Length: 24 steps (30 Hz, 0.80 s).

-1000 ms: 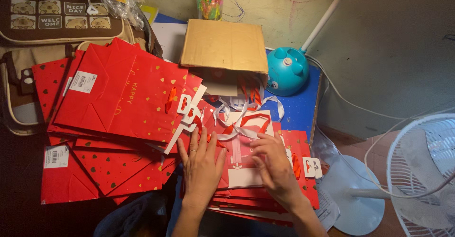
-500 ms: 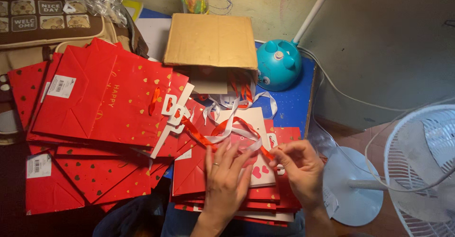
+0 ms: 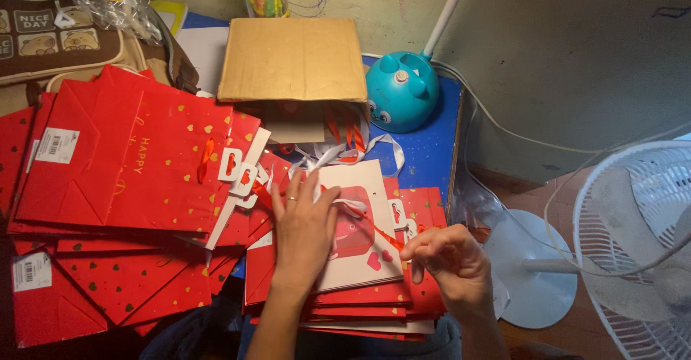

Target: The person ties red ribbons on small red gift bags, threading the ribbon through the handle and tying a knot. They handle multiple bags one at a time, stacking the finished bags on the table.

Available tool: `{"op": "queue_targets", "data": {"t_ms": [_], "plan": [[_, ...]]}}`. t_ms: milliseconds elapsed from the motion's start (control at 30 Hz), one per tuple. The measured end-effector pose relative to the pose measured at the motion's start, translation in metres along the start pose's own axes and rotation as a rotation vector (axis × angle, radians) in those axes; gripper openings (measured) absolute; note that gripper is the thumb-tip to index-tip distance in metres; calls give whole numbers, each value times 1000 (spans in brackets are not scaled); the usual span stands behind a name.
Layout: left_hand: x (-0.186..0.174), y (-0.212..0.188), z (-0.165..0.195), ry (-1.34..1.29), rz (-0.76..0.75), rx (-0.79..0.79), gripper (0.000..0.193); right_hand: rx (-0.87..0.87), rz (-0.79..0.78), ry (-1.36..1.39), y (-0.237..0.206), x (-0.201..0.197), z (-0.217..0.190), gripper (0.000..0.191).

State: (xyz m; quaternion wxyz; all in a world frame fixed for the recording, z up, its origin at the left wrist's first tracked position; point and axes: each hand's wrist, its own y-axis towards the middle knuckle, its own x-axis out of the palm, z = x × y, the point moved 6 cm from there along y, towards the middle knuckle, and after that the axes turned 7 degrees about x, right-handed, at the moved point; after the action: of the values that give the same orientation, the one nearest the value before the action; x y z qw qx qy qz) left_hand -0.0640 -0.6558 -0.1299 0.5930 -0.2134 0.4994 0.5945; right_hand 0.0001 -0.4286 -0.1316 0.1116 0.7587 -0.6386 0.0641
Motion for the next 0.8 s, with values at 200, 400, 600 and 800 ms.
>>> {"op": "queue_targets", "data": {"t_ms": [200,400,600,800], "plan": [[-2,0,-26,73,32,-51,37,28,21,-1,-6,-3,-4,11],[0,-4,-34,138,42,-91,43,-95,87,-15,-28,-18,-19,11],[0,-1,-35,165,22,-85,44,-367,-84,-75,-64,-24,-123,25],[-26,-2,-7,-46,155,38,64,-372,218,-172,-44,-27,-91,23]]}}
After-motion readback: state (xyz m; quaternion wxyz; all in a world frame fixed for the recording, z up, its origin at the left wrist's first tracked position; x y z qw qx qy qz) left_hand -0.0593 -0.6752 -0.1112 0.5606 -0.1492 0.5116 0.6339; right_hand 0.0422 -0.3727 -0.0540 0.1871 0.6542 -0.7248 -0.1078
